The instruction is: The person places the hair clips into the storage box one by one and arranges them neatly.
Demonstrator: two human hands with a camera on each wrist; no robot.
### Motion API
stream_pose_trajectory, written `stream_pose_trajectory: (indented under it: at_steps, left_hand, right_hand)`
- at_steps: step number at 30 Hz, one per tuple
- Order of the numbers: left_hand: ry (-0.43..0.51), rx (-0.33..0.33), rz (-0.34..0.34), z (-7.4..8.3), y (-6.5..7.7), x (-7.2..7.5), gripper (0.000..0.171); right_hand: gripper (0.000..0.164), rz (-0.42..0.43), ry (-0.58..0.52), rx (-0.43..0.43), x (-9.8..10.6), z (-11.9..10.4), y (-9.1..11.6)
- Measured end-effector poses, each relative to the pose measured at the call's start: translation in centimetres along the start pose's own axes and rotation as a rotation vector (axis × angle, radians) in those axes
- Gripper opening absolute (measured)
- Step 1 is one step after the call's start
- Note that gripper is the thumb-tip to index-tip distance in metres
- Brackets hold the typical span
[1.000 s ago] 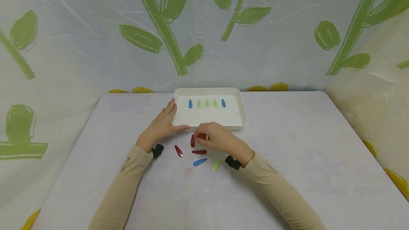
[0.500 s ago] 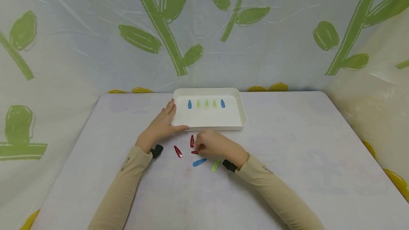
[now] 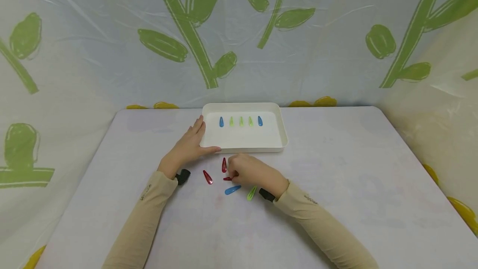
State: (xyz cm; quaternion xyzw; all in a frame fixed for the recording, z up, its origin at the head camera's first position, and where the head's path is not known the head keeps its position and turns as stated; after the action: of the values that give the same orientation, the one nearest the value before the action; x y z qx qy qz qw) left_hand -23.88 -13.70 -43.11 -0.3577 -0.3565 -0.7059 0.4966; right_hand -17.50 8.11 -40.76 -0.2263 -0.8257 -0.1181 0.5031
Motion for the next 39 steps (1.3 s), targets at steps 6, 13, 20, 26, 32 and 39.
stream_pose_trajectory:
  at_steps: [6, 13, 20, 26, 32, 39]
  left_hand:
    - [0.003, 0.0, -0.001, -0.01, 0.03, -0.01, 0.118]
    - [-0.005, -0.009, 0.009, -0.22, -0.12, -0.1, 0.12]
    - [0.004, 0.001, 0.005, -0.14, 0.04, 0.01, 0.119]
    - [0.0, -0.001, 0.003, -0.15, 0.05, 0.03, 0.12]
    - [0.008, -0.005, 0.01, -0.11, 0.14, 0.0, 0.119]
    - [0.01, -0.011, 0.006, -0.08, 0.08, 0.02, 0.119]
  right_hand:
    - [0.029, -0.009, 0.011, -0.03, -0.31, -0.17, 0.0]
    - [0.032, -0.011, 0.035, -0.052, -0.39, -0.28, -0.07]
    - [0.03, 0.004, 0.02, -0.053, -0.22, -0.38, -0.01]
    - [0.036, 0.015, 0.036, -0.052, -0.29, -0.18, -0.02]
    - [0.038, 0.019, 0.029, -0.057, -0.22, -0.06, 0.0]
    - [0.022, 0.019, 0.005, -0.039, 0.03, -0.05, 0.08]
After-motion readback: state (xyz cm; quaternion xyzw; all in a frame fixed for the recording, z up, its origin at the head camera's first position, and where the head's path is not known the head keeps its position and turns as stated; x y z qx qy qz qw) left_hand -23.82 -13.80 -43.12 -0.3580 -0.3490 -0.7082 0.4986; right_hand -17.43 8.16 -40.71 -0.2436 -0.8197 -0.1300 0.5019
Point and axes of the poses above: each hand's wrist, its own y-axis away from the middle knuckle, its own x-axis out of the back of the hand, z = x × y, the point moved 1 cm from there along -y, towards the middle knuckle, and after that the axes turned 10 degrees about x, right-handed, at the moved point
